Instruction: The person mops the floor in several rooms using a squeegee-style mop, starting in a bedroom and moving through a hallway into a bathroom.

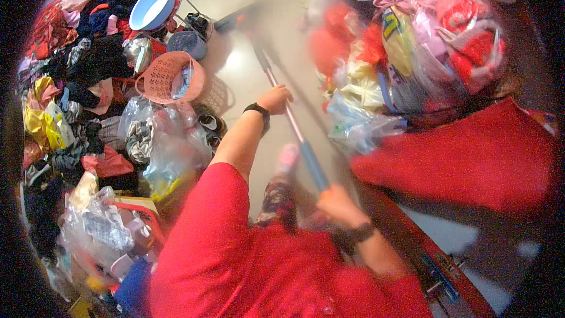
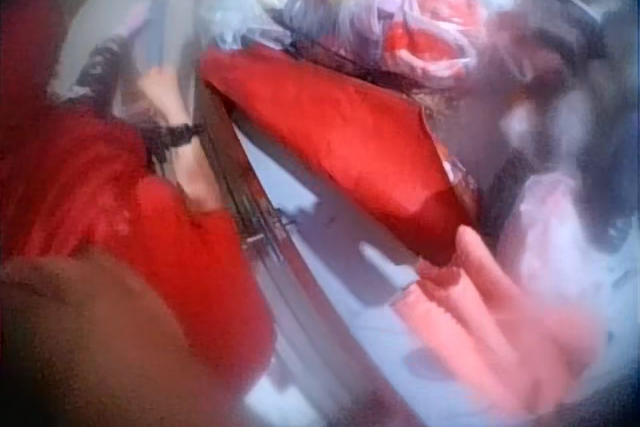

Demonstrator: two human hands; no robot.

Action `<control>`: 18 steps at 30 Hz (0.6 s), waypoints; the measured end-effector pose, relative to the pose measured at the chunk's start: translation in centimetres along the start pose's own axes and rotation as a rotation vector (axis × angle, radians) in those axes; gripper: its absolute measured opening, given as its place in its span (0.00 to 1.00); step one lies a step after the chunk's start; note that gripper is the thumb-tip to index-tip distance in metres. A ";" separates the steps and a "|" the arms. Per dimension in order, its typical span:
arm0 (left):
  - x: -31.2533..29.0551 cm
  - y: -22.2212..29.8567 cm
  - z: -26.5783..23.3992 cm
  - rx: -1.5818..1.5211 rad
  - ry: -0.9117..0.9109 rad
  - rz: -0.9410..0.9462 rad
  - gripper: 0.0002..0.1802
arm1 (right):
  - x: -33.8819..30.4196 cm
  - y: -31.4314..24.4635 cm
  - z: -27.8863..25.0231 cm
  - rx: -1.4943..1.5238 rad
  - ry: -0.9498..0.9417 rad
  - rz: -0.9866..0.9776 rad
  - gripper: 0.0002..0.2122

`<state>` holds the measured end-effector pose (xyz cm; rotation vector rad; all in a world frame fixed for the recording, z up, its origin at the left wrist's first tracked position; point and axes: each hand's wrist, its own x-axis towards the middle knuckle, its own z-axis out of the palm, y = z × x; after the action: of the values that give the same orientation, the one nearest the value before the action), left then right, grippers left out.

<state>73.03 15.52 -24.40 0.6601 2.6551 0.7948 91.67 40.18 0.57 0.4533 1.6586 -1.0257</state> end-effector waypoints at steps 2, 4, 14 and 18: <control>-1.9 1.4 1.5 0.008 -0.067 0.031 0.14 | -3.7 3.5 -0.4 0.045 -0.001 0.000 0.07; -2.7 6.8 3.3 -0.040 -0.094 0.070 0.13 | -7.8 8.5 -1.1 0.040 0.053 0.081 0.07; -21.1 28.3 23.7 -0.150 -0.205 0.122 0.08 | -25.8 42.1 -1.1 -0.295 0.293 0.461 0.08; -25.2 41.5 23.9 -0.229 -0.567 0.052 0.11 | -37.2 43.0 -2.6 -0.410 0.302 0.319 0.10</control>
<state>118.14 44.20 -16.18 0.7602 2.0127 0.7708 134.44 73.55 17.71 0.5926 1.9284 -0.3797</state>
